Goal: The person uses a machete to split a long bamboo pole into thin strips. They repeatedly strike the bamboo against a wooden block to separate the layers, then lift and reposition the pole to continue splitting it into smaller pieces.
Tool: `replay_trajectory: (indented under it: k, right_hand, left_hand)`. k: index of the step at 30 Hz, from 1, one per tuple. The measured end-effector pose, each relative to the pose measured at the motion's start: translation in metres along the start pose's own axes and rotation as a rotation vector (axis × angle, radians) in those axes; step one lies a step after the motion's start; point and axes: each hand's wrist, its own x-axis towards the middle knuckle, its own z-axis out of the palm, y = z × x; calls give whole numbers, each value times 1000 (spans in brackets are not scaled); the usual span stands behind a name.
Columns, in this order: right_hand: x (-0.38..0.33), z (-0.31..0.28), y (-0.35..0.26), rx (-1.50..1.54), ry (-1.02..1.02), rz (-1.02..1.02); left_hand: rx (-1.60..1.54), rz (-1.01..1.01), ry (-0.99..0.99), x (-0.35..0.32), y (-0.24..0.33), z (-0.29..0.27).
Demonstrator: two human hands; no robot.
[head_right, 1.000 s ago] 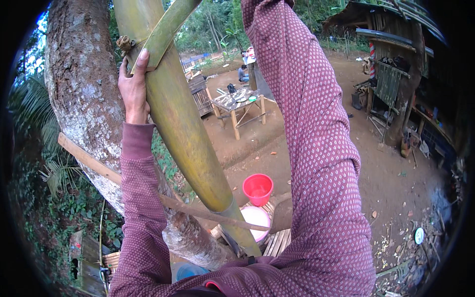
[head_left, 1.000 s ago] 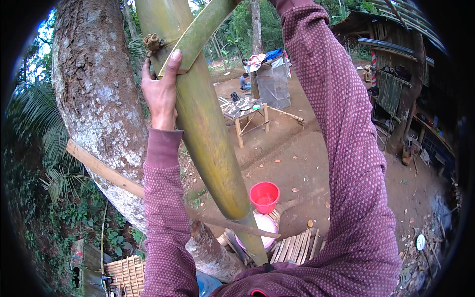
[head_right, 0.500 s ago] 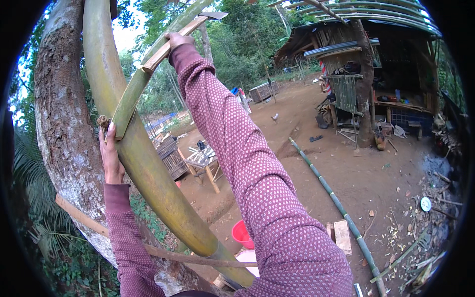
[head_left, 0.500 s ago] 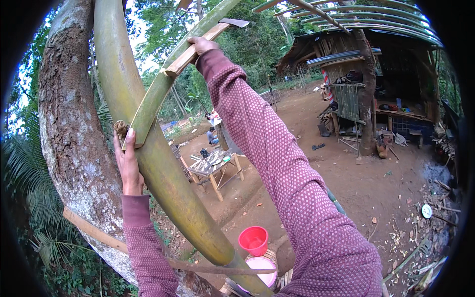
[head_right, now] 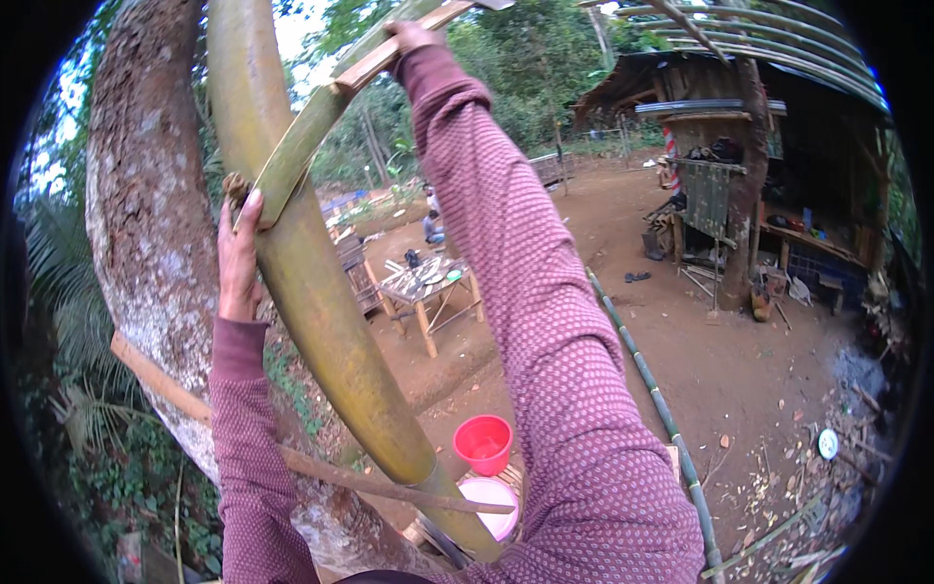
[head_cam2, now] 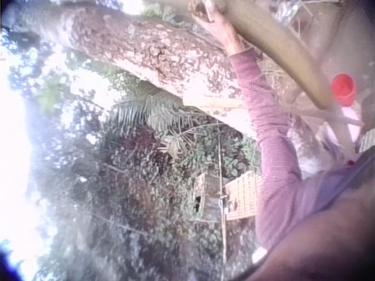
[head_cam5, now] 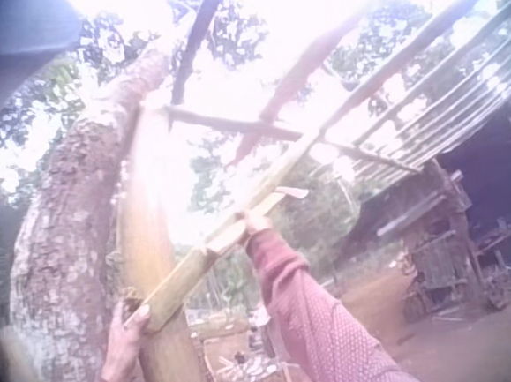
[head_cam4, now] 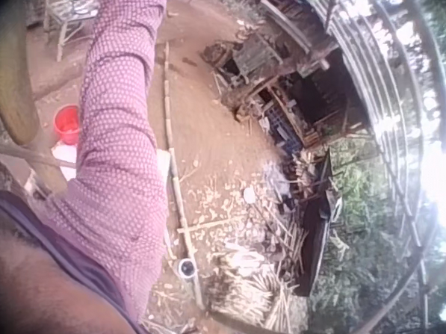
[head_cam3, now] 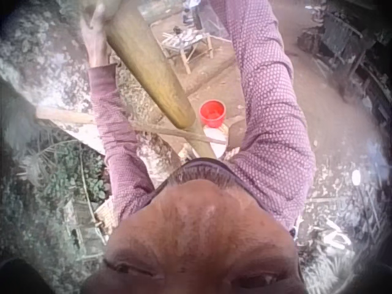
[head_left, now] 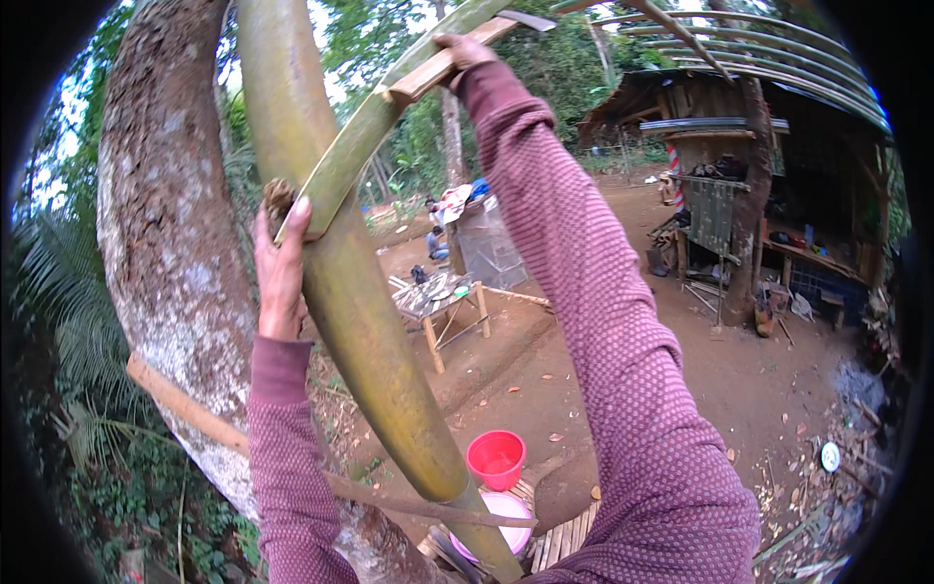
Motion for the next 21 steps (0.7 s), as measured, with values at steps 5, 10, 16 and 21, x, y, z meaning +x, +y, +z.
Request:
replay_trajectory:
  k: [5, 10, 16, 21]
  right_hand:
    - [47, -27, 15, 76, -167, 11]
    - [44, -24, 21, 67, -159, -37]
    - [53, -27, 13, 47, -294, 76]
    - [2, -13, 6, -29, -140, 66]
  left_hand:
    - [-38, -44, -91, 4, -5, -8]
    - [-2, -27, -93, 3, 0, -15]
    - [1, 87, -24, 9, 2, -7]
    - [2, 43, -5, 7, -7, -12]
